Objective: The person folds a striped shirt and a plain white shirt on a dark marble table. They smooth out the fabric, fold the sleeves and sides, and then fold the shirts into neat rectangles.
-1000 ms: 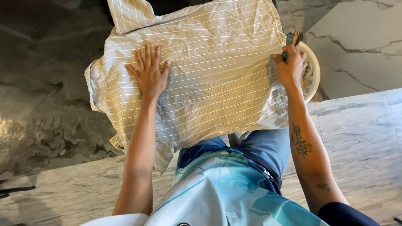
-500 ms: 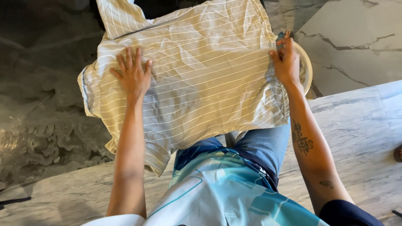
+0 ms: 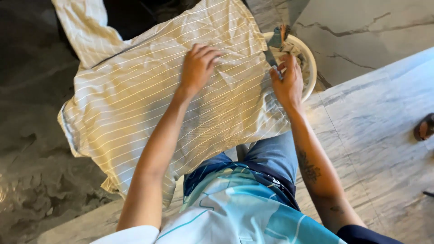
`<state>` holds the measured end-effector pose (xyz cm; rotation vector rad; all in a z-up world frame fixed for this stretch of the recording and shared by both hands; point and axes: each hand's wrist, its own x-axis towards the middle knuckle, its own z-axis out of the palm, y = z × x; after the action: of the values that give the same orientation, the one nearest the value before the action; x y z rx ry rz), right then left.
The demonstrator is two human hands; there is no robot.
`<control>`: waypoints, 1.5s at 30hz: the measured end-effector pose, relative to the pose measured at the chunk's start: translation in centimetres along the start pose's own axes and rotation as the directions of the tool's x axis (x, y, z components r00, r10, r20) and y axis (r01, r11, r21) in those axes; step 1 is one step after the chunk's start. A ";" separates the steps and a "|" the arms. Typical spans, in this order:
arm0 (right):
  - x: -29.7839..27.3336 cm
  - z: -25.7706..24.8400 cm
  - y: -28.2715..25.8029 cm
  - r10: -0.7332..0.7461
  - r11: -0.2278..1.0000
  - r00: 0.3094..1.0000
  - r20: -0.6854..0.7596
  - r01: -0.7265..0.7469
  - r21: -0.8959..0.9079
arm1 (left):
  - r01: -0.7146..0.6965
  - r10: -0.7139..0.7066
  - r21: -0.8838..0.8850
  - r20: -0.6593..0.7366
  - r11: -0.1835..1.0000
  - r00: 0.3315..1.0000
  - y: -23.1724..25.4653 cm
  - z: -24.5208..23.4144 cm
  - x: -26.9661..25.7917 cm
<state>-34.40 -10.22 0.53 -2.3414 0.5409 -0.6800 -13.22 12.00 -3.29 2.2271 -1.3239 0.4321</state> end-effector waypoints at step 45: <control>-4.6 1.6 0.5 0.048 0.938 0.998 -0.041 -0.059 -0.342 | -0.120 0.159 -0.166 0.246 0.979 0.956 5.3 8.6 10.9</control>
<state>-37.21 -7.40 -2.37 -2.6294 0.7895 -0.6398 -12.60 -2.84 -3.40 2.1253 -1.5993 0.0871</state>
